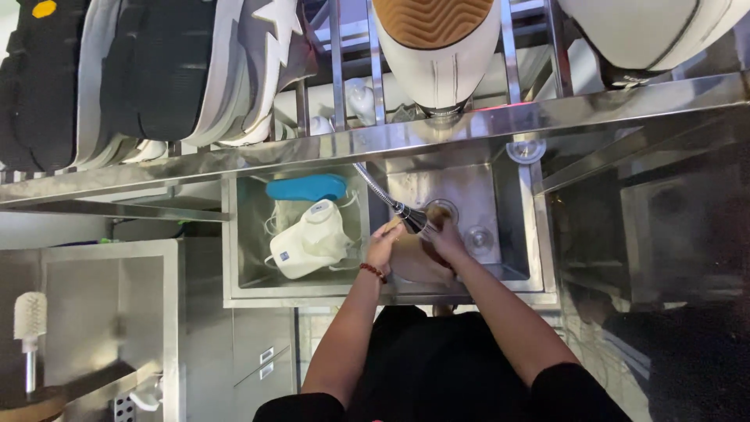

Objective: Cleaning and rinsing a cap and shoe insoles in a service sink.

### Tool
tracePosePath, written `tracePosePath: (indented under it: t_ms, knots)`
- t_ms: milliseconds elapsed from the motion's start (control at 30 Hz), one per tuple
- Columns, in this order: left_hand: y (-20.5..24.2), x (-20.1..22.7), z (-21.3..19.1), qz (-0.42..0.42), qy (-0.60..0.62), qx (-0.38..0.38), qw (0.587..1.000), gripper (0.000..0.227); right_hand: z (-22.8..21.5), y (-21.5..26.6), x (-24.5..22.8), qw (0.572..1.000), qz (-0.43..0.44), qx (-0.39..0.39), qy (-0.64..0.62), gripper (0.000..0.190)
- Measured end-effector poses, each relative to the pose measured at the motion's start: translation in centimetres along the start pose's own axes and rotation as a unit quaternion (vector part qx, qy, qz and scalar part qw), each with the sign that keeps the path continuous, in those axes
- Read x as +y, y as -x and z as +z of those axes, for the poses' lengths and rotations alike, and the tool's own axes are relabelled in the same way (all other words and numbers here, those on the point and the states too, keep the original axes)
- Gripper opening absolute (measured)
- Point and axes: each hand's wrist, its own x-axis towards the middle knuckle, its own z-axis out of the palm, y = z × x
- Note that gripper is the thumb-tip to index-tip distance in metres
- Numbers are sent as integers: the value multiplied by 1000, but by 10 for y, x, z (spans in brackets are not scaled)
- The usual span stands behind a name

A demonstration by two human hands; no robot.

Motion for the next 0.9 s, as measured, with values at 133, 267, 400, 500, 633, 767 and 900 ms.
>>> tracePosePath:
  t_ms: [133,267,400,500,633,767,900]
  knots:
    - [0,7,-7,32,6,7,999,36,23,-8,38,997,43,-57,-36,43]
    - [2,16,-23,51,11,45,998,37,-18,5,-54,960,270,-71,-29,42]
    - [14,29,-21,29,41,37,998,36,-16,-9,1,953,231,-13,-194,42]
    - [38,48,-2,39,128,14,991,35,-39,-5,-70,876,258,-100,-395,24]
    - [29,25,-19,40,113,9,993,36,-39,0,-67,847,313,-114,-414,27]
    - [10,-1,-44,58,70,-64,994,37,-38,-10,-48,915,208,-51,-343,25]
    - [52,60,-12,-13,-75,-142,987,40,-48,-21,-61,901,217,-124,-355,38]
